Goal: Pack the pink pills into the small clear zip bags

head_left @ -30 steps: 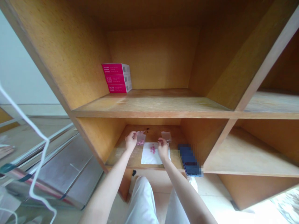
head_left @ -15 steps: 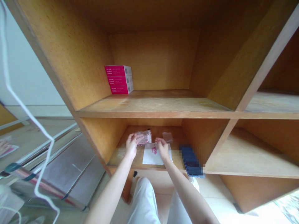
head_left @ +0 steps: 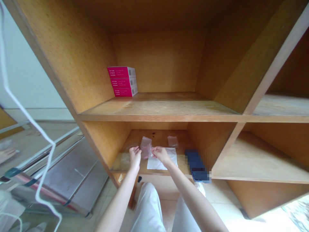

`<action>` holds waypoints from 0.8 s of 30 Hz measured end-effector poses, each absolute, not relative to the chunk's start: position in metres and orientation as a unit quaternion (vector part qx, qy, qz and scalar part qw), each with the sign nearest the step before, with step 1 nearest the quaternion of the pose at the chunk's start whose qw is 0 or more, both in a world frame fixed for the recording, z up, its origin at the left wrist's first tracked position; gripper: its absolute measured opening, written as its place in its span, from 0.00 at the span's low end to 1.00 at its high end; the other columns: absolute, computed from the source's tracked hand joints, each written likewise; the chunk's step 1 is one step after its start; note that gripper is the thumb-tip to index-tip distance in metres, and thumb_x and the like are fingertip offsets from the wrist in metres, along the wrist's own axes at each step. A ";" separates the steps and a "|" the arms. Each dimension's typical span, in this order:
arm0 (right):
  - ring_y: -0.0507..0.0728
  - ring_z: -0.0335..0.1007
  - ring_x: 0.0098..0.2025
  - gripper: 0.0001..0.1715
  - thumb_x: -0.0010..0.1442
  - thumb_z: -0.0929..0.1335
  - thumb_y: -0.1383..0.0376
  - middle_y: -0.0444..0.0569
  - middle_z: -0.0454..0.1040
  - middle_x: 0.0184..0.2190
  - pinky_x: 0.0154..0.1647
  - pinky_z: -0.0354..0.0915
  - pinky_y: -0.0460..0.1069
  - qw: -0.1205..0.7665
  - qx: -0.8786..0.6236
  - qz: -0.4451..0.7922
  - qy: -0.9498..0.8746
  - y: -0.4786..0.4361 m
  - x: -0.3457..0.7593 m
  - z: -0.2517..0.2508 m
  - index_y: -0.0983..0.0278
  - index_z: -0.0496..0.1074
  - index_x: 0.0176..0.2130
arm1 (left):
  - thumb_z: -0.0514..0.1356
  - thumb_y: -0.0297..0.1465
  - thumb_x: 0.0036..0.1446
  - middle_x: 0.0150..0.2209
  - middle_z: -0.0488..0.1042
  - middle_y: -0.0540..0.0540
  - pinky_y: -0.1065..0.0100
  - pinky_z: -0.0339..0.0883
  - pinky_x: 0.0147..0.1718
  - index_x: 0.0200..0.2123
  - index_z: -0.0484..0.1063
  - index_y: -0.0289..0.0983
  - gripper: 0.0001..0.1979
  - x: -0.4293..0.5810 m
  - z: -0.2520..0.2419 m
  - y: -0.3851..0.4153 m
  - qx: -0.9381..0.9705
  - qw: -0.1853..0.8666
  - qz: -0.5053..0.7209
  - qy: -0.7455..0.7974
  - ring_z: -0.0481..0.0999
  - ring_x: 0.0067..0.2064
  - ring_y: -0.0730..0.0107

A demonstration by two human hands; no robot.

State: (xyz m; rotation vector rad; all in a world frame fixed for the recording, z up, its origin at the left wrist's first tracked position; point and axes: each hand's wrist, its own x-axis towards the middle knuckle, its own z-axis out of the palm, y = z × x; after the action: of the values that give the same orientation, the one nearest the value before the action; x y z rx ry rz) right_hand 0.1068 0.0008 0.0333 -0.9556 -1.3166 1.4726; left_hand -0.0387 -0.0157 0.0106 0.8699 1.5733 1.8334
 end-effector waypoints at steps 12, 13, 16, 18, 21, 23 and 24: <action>0.49 0.64 0.22 0.10 0.46 0.62 0.68 0.45 0.72 0.21 0.25 0.60 0.44 0.385 -0.356 0.605 -0.599 -0.003 0.109 0.035 0.67 0.72 0.25 | 0.53 0.31 0.50 0.47 0.69 0.48 0.59 0.53 0.51 0.21 0.68 0.39 0.08 -0.030 0.037 -0.035 0.643 0.163 0.391 0.638 0.63 0.52 0.62; 0.49 0.64 0.22 0.10 0.46 0.61 0.68 0.45 0.72 0.21 0.26 0.60 0.44 0.380 -0.353 0.604 -0.604 -0.003 0.109 0.035 0.67 0.72 0.25 | 0.53 0.32 0.50 0.47 0.69 0.48 0.59 0.53 0.51 0.21 0.69 0.39 0.08 -0.031 0.038 -0.034 0.647 0.154 0.384 0.640 0.63 0.52 0.62; 0.49 0.64 0.22 0.11 0.44 0.61 0.71 0.44 0.72 0.22 0.26 0.60 0.44 0.370 -0.349 0.595 -0.623 -0.003 0.110 0.034 0.66 0.72 0.25 | 0.53 0.31 0.50 0.47 0.69 0.49 0.60 0.53 0.51 0.21 0.69 0.39 0.09 -0.033 0.037 -0.032 0.659 0.142 0.369 0.640 0.63 0.51 0.63; 0.48 0.64 0.22 0.11 0.44 0.60 0.72 0.44 0.71 0.22 0.25 0.60 0.43 0.367 -0.348 0.589 -0.630 -0.003 0.110 0.034 0.67 0.72 0.24 | 0.51 0.29 0.50 0.48 0.69 0.49 0.60 0.53 0.51 0.22 0.70 0.39 0.10 -0.035 0.037 -0.031 0.670 0.142 0.363 0.632 0.63 0.52 0.64; 0.48 0.63 0.22 0.12 0.44 0.60 0.72 0.44 0.71 0.22 0.25 0.60 0.43 0.371 -0.345 0.585 -0.633 -0.003 0.110 0.033 0.67 0.72 0.24 | 0.49 0.28 0.51 0.49 0.69 0.50 0.60 0.54 0.52 0.23 0.71 0.40 0.12 -0.038 0.036 -0.031 0.682 0.145 0.355 0.623 0.63 0.52 0.65; 0.48 0.64 0.22 0.12 0.44 0.60 0.72 0.44 0.71 0.22 0.25 0.60 0.43 0.372 -0.344 0.580 -0.638 -0.003 0.109 0.033 0.67 0.72 0.25 | 0.49 0.28 0.51 0.49 0.68 0.50 0.60 0.54 0.52 0.23 0.72 0.40 0.13 -0.039 0.036 -0.030 0.682 0.147 0.350 0.625 0.63 0.52 0.65; 0.48 0.64 0.22 0.11 0.45 0.60 0.72 0.44 0.71 0.22 0.25 0.60 0.43 0.372 -0.344 0.576 -0.641 -0.003 0.109 0.033 0.67 0.72 0.25 | 0.49 0.28 0.51 0.49 0.68 0.51 0.60 0.54 0.51 0.23 0.72 0.40 0.13 -0.040 0.037 -0.030 0.681 0.149 0.348 0.626 0.63 0.52 0.65</action>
State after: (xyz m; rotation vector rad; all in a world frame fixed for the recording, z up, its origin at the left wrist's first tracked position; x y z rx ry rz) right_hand 0.1088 -0.0032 0.0327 -0.8829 -1.6430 1.4768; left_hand -0.0398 -0.0302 0.0366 1.9582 1.8008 1.0013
